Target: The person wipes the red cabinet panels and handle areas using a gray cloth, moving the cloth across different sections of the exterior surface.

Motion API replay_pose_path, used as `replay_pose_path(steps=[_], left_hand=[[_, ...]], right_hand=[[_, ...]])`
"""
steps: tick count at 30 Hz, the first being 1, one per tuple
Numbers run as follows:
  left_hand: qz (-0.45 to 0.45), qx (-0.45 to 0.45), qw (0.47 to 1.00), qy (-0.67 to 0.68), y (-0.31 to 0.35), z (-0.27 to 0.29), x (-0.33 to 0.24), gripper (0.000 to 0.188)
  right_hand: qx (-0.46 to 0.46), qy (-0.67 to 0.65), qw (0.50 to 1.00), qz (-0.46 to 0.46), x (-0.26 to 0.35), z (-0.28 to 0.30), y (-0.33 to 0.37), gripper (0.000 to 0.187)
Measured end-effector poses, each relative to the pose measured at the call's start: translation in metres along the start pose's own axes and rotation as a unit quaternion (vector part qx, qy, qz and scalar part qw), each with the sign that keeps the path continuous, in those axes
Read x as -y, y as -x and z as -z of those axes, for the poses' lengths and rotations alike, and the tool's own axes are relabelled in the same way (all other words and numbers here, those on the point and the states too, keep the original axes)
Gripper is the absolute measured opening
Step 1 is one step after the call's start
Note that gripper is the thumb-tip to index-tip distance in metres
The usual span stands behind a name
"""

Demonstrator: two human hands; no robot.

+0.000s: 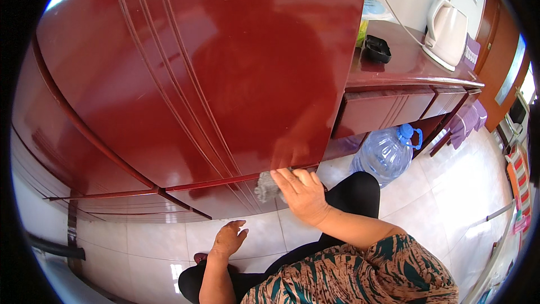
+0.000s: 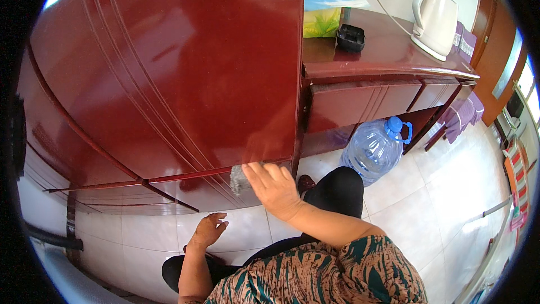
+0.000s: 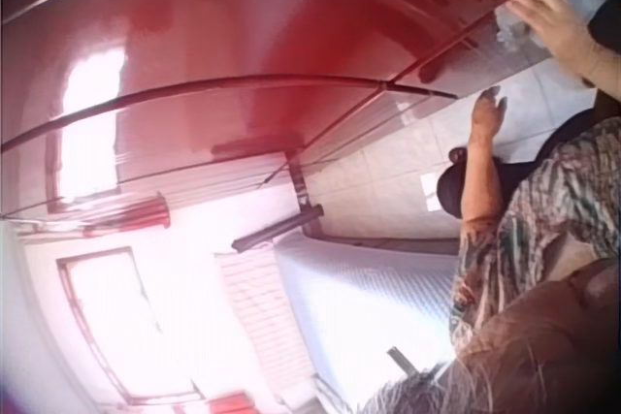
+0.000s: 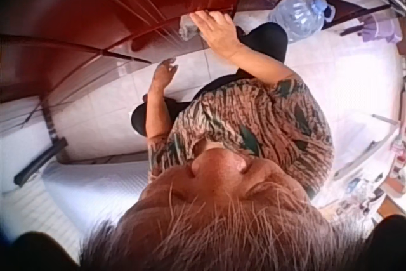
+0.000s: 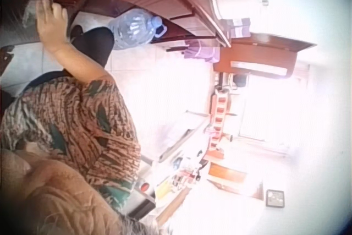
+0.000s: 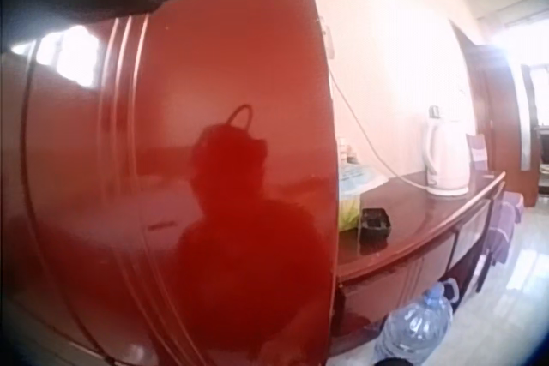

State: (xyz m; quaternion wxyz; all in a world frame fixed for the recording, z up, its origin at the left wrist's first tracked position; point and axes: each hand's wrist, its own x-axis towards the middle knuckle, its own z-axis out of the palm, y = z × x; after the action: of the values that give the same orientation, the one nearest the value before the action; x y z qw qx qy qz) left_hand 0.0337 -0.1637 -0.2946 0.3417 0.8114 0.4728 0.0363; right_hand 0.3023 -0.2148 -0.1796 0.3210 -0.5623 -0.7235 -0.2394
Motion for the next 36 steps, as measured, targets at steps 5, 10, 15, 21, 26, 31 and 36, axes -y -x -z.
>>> replay_pose_path(steps=[5,10,15,21,26,31,36], left_hand=[[0.003,-0.005,1.000,-0.005,0.002,0.000,0.002,0.040],[-0.008,-0.008,1.000,-0.019,0.003,-0.002,0.008,0.040],[0.016,-0.015,1.000,0.003,0.006,0.006,-0.004,0.040],[-0.001,-0.042,0.999,0.014,0.012,0.011,-0.013,0.039],[-0.031,-0.048,0.998,0.001,0.009,0.005,-0.009,0.038],[-0.068,-0.071,0.992,0.082,0.005,0.001,-0.027,0.042],[-0.109,0.034,0.953,0.280,0.001,-0.014,-0.071,0.054]], right_hand=[[0.012,0.044,0.999,-0.002,-0.026,0.017,0.015,0.046],[0.020,0.076,0.997,-0.002,-0.039,0.027,0.023,0.046],[0.021,0.085,0.996,-0.009,-0.047,0.036,0.024,0.046],[0.027,-0.074,0.960,-0.268,-0.076,0.026,0.069,0.040],[0.009,-0.504,0.673,-0.541,-0.071,0.024,0.088,0.034],[0.023,-0.645,0.480,-0.594,-0.042,0.015,0.104,0.027],[0.000,-0.644,0.441,-0.625,-0.036,-0.001,0.099,0.024]])
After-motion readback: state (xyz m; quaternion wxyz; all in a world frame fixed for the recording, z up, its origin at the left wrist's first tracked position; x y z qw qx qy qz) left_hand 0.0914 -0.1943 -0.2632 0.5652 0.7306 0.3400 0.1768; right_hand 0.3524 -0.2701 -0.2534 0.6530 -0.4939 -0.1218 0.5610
